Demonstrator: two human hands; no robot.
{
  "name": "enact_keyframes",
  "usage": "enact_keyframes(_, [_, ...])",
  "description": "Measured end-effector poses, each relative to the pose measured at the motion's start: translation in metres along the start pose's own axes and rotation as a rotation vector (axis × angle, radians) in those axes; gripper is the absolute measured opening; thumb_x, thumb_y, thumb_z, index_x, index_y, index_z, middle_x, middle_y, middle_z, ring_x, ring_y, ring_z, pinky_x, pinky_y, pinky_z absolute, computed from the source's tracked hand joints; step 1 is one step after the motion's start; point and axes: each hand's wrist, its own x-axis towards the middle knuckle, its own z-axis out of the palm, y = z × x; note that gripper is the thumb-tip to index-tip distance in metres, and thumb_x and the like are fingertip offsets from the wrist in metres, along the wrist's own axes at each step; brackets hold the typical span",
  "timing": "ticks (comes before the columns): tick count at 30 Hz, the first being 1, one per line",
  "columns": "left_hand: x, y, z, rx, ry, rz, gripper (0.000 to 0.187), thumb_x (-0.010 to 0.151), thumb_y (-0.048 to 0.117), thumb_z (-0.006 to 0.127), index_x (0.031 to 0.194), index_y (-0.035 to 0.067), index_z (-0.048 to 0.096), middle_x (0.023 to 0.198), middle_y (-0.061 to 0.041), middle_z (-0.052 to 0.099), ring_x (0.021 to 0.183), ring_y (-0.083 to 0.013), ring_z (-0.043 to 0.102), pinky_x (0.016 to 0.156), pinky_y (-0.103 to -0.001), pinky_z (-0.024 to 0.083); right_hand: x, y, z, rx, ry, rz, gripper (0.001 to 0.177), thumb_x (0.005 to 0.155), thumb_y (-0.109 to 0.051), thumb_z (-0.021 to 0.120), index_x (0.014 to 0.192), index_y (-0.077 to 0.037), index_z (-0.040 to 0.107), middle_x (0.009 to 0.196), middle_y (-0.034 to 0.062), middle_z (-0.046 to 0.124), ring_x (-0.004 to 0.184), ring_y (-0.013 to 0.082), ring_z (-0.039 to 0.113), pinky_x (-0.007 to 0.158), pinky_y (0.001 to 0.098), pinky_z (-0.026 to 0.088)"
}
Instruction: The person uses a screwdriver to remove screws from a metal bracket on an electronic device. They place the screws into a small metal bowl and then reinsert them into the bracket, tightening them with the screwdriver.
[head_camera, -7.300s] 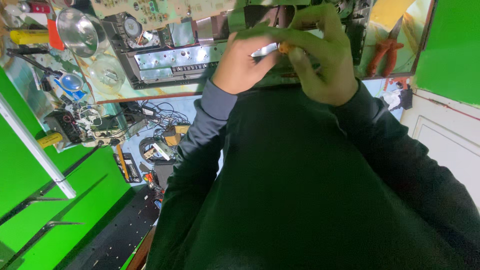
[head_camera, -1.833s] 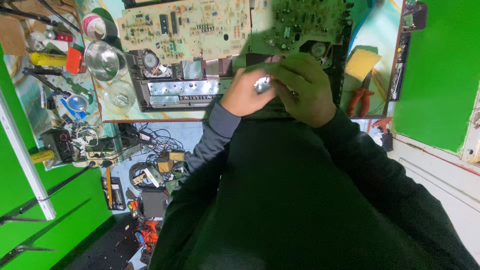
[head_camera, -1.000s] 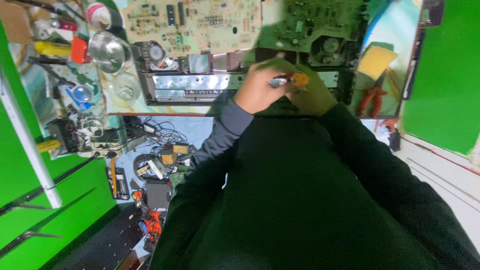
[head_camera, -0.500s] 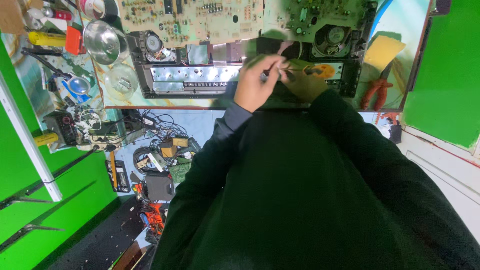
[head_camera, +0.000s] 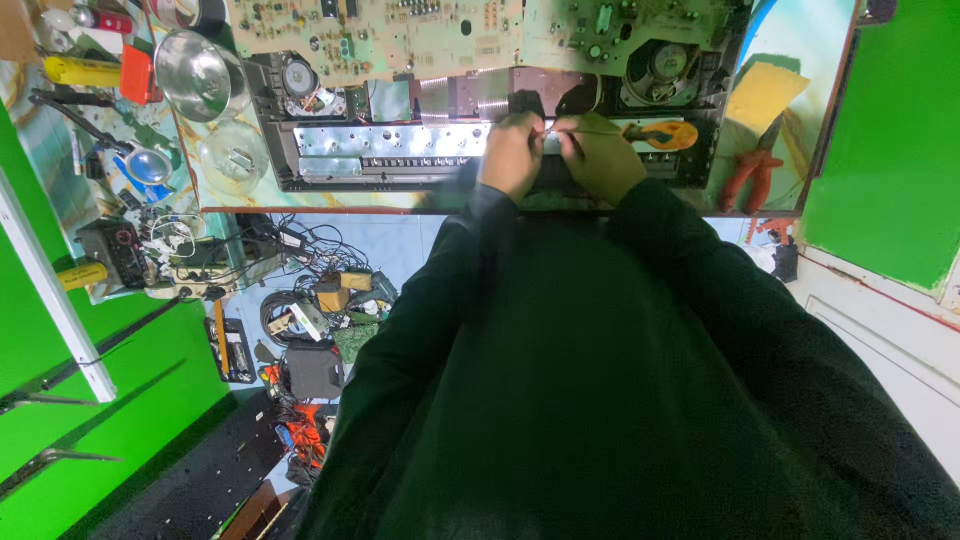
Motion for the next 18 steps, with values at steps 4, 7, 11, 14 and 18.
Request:
enact_keyframes(4, [-0.0034, 0.0014, 0.0023, -0.023, 0.045, 0.021, 0.009, 0.084, 0.002, 0.069, 0.092, 0.004, 0.066, 0.089, -0.02, 0.069, 0.087, -0.0413, 0.067, 0.08, -0.049, 0.052, -0.0014, -0.0009, 0.0003, 0.0, 0.012, -0.004, 0.018, 0.1, -0.011, 0.06, 0.115, -0.002, 0.066, 0.107, 0.0204, 0.068, 0.102, 0.0399, 0.066, 0.091, 0.0473, 0.052])
enact_keyframes(7, [-0.0036, 0.0025, 0.0003, 0.004, 0.021, -0.004, 0.01, 0.082, 0.002, 0.069, 0.092, 0.004, 0.066, 0.087, -0.02, 0.068, 0.085, -0.0417, 0.066, 0.078, -0.05, 0.051, -0.0018, -0.0013, 0.0016, 0.038, 0.048, 0.009, 0.018, 0.1, -0.012, 0.063, 0.114, -0.002, 0.066, 0.107, 0.02, 0.068, 0.101, 0.0398, 0.066, 0.089, 0.0465, 0.053])
enact_keyframes(11, [-0.005, 0.0064, -0.0015, 0.032, 0.004, -0.014, 0.01, 0.083, 0.004, 0.069, 0.092, 0.005, 0.066, 0.088, -0.02, 0.067, 0.085, -0.0422, 0.066, 0.078, -0.051, 0.051, -0.0012, 0.0028, 0.0072, 0.013, 0.08, -0.029, 0.017, 0.102, -0.012, 0.063, 0.114, -0.001, 0.066, 0.109, 0.0194, 0.068, 0.103, 0.0399, 0.066, 0.091, 0.0462, 0.053])
enact_keyframes(14, [-0.0058, 0.007, -0.0031, 0.025, -0.028, -0.023, 0.011, 0.086, 0.007, 0.068, 0.096, 0.005, 0.066, 0.09, -0.021, 0.067, 0.086, -0.0429, 0.066, 0.078, -0.052, 0.05, -0.0006, 0.0015, 0.0087, 0.009, 0.037, 0.052, 0.02, 0.102, -0.013, 0.062, 0.117, -0.001, 0.066, 0.109, 0.0203, 0.068, 0.103, 0.0398, 0.066, 0.087, 0.0462, 0.052])
enact_keyframes(18, [-0.0078, 0.0067, -0.0006, 0.067, -0.011, -0.029, 0.011, 0.087, 0.008, 0.068, 0.097, 0.006, 0.067, 0.092, -0.021, 0.068, 0.087, -0.0437, 0.066, 0.079, -0.053, 0.05, 0.0001, -0.0029, 0.0003, 0.03, 0.027, 0.025, 0.018, 0.099, -0.012, 0.063, 0.113, -0.001, 0.067, 0.107, 0.0193, 0.069, 0.101, 0.0387, 0.066, 0.089, 0.0469, 0.053])
